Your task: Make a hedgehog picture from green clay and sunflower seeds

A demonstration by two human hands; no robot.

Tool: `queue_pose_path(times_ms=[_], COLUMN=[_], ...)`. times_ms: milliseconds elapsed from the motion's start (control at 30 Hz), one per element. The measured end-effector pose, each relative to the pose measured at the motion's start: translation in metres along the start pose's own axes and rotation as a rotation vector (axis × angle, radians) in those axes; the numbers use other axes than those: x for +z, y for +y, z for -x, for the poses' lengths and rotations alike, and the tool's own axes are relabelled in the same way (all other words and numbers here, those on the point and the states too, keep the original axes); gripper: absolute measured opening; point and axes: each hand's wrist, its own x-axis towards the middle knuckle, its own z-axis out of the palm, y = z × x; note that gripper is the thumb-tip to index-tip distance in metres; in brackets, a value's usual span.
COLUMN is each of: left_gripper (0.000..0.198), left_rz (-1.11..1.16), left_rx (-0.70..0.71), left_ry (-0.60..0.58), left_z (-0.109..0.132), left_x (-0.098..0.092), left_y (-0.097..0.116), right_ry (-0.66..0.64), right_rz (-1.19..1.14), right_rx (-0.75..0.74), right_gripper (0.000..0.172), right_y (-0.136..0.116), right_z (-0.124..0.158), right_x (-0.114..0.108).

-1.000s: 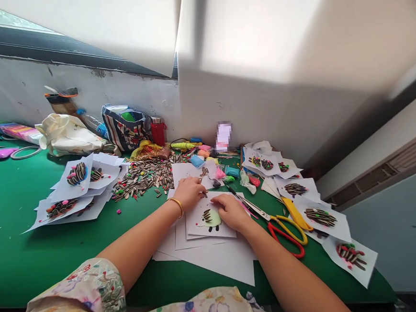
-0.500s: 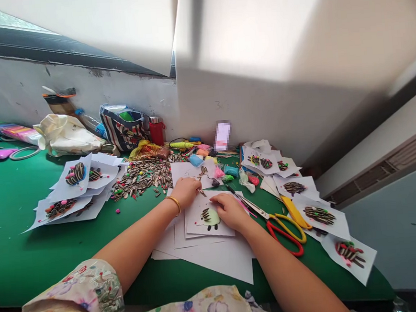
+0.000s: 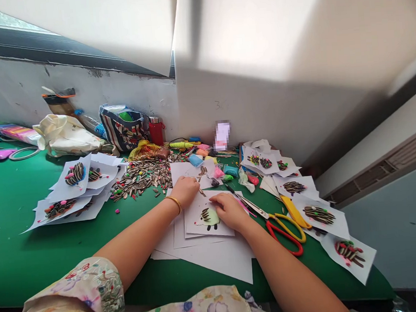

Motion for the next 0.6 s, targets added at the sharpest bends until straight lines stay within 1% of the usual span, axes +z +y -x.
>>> queue_pose_path(times_ms=[200,333,400,467,533,567,600], left_gripper=[0.018,0.025,0.028,0.028,0.024,0.023,0.023], left_rz=[0.033,0.111,0.156,0.287,0.645,0.811,0.953], left_rx=[0.027,-0.029,-0.071,-0.12,-0.195,-0.228,-0.261], left_ry=[0.103,0.212,0.274,0.341,0.429,0.433,0.411], left_z=[0.005,0.007,0.009,0.013,0.02,0.025,0.031], left_x=[0.0,-0.004,-0.005,-0.005,-0.004,-0.003,-0.003], left_y=[0.002,0.002,0.005,0.012,0.022,0.029,0.036], right_ry=[0.003,0.016,0.05,0.11,0.172,0.192,0.204], right_rz=[-0.005,-0.017,-0.029,-0.044,-0.067,-0.082,-0.097], right_rx=[-0.002,-0.009,-0.023,-0.044,-0.078,-0.105,-0.134], right_gripper=[0.036,0.034,0.032,0.029,0.023,0.02,0.018], right_y=[0.001,0.0,-0.002,-0.008,-0.016,-0.02,-0.025], right_z=[0.0,0.0,0.001,0.002,0.004,0.005,0.007], right_x=[0.001,0.001,-0.001,-0.005,-0.008,-0.009,-0.011])
